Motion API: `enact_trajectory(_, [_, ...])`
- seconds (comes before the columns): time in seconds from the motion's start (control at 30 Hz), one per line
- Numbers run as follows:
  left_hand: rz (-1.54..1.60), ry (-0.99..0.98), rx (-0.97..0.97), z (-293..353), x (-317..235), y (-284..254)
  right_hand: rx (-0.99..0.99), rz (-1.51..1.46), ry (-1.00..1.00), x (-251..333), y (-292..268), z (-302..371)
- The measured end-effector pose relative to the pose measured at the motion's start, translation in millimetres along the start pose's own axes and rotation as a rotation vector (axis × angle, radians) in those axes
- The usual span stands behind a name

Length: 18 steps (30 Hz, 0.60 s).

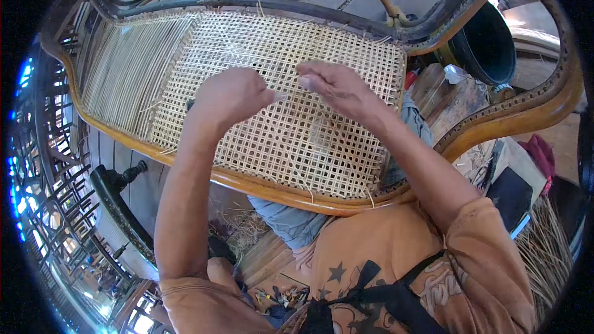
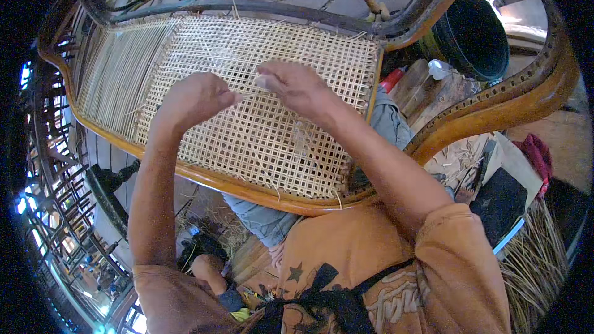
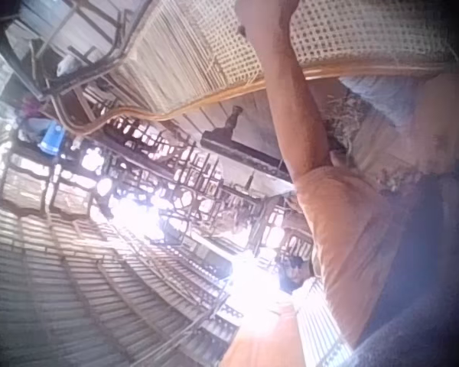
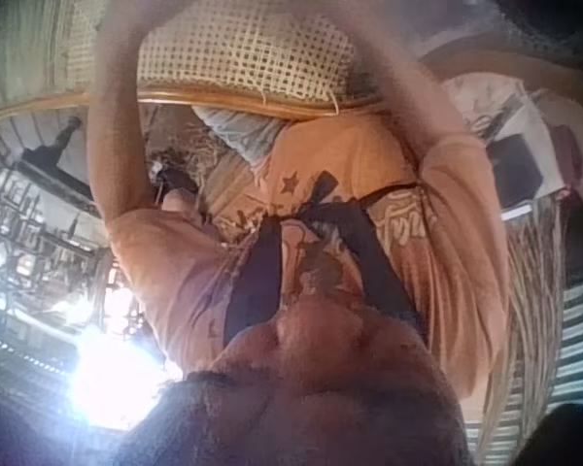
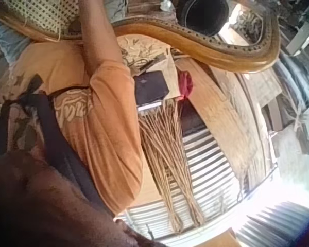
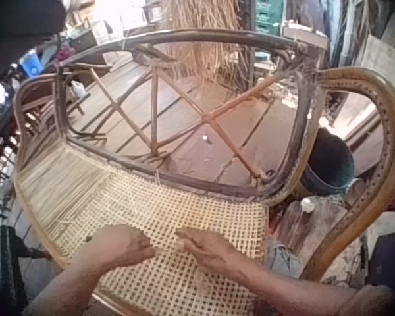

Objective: Weaving and trimming wicker/rattan material on a chair frame using a small knife.

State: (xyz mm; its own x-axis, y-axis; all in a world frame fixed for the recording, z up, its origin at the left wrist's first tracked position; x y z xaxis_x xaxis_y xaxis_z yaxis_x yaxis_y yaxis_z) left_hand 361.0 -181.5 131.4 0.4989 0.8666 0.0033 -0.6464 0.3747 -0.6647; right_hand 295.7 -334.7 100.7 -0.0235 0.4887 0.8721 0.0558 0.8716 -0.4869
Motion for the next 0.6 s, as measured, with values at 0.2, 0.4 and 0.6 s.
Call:
enact_trajectory(0.2, [-0.019,0.050,-0.131,-27,-43,15,0.245,0.202,0.159,-28,9,14])
enact_trajectory(0.4, [-0.173,0.188,-0.088,-42,-80,18,0.331,0.367,0.271,-35,12,15])
enact_trajectory(0.6, [-0.164,0.257,-0.030,-49,-88,23,0.395,0.410,0.302,-42,16,17])
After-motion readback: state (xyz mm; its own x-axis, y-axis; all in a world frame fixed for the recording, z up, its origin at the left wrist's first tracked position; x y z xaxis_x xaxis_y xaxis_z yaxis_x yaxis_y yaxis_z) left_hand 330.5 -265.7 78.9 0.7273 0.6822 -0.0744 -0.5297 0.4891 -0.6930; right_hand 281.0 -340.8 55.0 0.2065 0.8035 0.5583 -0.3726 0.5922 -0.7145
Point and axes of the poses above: each hand's wrist, its own z-axis away from the middle knuckle, its own y-axis out of the palm, x = y × z, the point moved 7 cm from there along -z, towards the middle knuckle, and after that the axes turned 1 degree about -x, right-handed, at the moved point
